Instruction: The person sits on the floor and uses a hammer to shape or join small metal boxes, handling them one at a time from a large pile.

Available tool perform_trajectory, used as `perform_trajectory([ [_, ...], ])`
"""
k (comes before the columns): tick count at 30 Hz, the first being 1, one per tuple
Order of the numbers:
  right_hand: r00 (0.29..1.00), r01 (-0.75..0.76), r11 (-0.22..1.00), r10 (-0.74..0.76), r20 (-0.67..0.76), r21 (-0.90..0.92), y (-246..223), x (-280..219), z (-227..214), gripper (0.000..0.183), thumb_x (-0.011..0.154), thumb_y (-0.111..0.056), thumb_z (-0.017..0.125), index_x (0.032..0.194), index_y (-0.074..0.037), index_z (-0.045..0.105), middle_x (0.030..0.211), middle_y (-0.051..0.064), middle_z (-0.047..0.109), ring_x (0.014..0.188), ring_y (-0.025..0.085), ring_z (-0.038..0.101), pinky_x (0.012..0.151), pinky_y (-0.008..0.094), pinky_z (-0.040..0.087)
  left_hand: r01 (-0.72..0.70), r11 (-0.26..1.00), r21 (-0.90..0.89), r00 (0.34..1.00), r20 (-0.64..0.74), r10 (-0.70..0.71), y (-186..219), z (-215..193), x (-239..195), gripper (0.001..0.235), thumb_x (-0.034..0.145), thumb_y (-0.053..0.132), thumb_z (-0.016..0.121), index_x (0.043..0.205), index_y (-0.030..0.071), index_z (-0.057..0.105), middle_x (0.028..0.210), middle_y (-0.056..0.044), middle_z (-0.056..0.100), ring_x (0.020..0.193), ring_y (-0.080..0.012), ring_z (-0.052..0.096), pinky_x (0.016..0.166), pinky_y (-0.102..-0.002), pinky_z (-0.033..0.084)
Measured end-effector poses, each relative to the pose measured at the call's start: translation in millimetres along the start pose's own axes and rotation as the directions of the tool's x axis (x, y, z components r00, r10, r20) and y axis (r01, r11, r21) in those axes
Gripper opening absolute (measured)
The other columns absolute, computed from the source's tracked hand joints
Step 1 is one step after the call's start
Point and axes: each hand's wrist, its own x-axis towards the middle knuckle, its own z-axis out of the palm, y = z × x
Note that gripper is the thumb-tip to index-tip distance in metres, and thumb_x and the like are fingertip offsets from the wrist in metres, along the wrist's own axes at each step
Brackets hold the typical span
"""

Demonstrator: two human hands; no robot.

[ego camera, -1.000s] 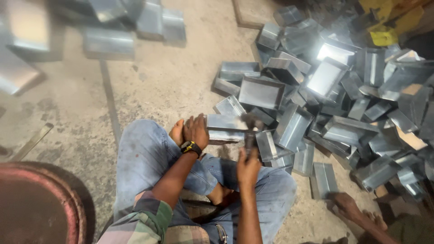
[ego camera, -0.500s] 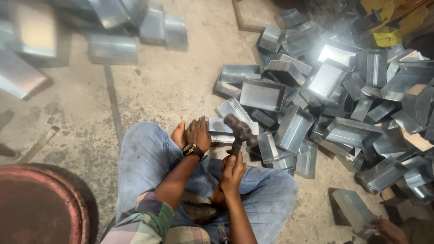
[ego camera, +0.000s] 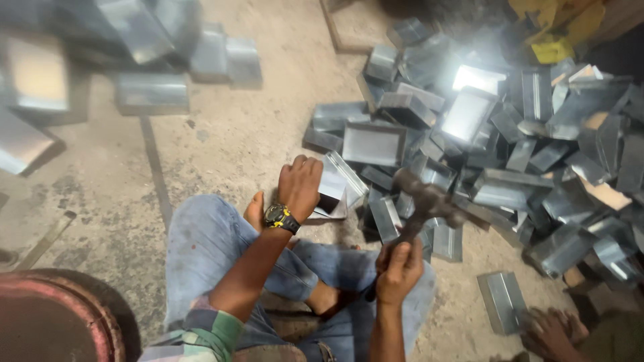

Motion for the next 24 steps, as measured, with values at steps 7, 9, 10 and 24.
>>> perform_trajectory([
  [7, 0.999, -0.024, 1.0, 0.024, -0.033, -0.008, -40.6, 23.1, 7.6, 0.057, 0.106, -0.024, 0.057, 0.156, -0.005, 0.039, 0.078, 0.002, 0.054, 0.056, 0.007, 0.044, 0.047, 0.022, 0.035, -0.078, 0.953, 0.294, 0.997, 0.032, 0.072, 37.0, -33.6, 16.5, 0.009, 0.086, 0.015, 0.057, 0.093, 0.013, 0.062, 0.093, -0.004, 0.063, 0.095, -0.0259, 0.06, 0.078, -0.045, 0.046],
  [9, 0.981, -0.083, 0.911, 0.147, 0.13, -0.405, -37.0, 34.3, 13.4, 0.055, 0.106, -0.022, 0.057, 0.157, -0.01, 0.039, 0.083, 0.002, 0.065, 0.059, 0.009, 0.059, 0.06, 0.026, 0.048, -0.069, 0.953, 0.296, 0.998, 0.029, 0.063, 38.3, -32.6, 17.9, 0.007, 0.087, 0.014, 0.058, 0.092, 0.013, 0.062, 0.093, -0.003, 0.063, 0.095, -0.0258, 0.06, 0.078, -0.046, 0.046],
  [10, 0.954, -0.073, 0.808, 0.228, 0.196, -0.585, -36.5, 36.1, 14.0, 0.055, 0.106, -0.022, 0.056, 0.157, -0.012, 0.039, 0.086, 0.002, 0.071, 0.06, 0.01, 0.067, 0.067, 0.028, 0.055, -0.055, 0.953, 0.297, 0.998, 0.02, 0.052, 38.5, -31.9, 17.6, 0.006, 0.087, 0.014, 0.058, 0.092, 0.013, 0.062, 0.092, -0.003, 0.063, 0.095, -0.0257, 0.06, 0.078, -0.046, 0.045],
  [24, 0.967, -0.07, 0.771, 0.21, 0.147, -0.634, -11.6, 26.2, 15.6, 0.05, 0.1, -0.016, 0.063, 0.148, -0.014, 0.055, 0.075, 0.008, 0.068, 0.061, 0.012, 0.061, 0.059, 0.03, 0.05, -0.033, 0.999, -0.01, 0.998, 0.05, 0.034, 21.9, -26.2, 5.2, 0.049, 0.068, -0.001, 0.065, 0.117, 0.004, 0.063, 0.127, -0.015, 0.064, 0.124, -0.0362, 0.056, 0.086, -0.043, 0.052],
])
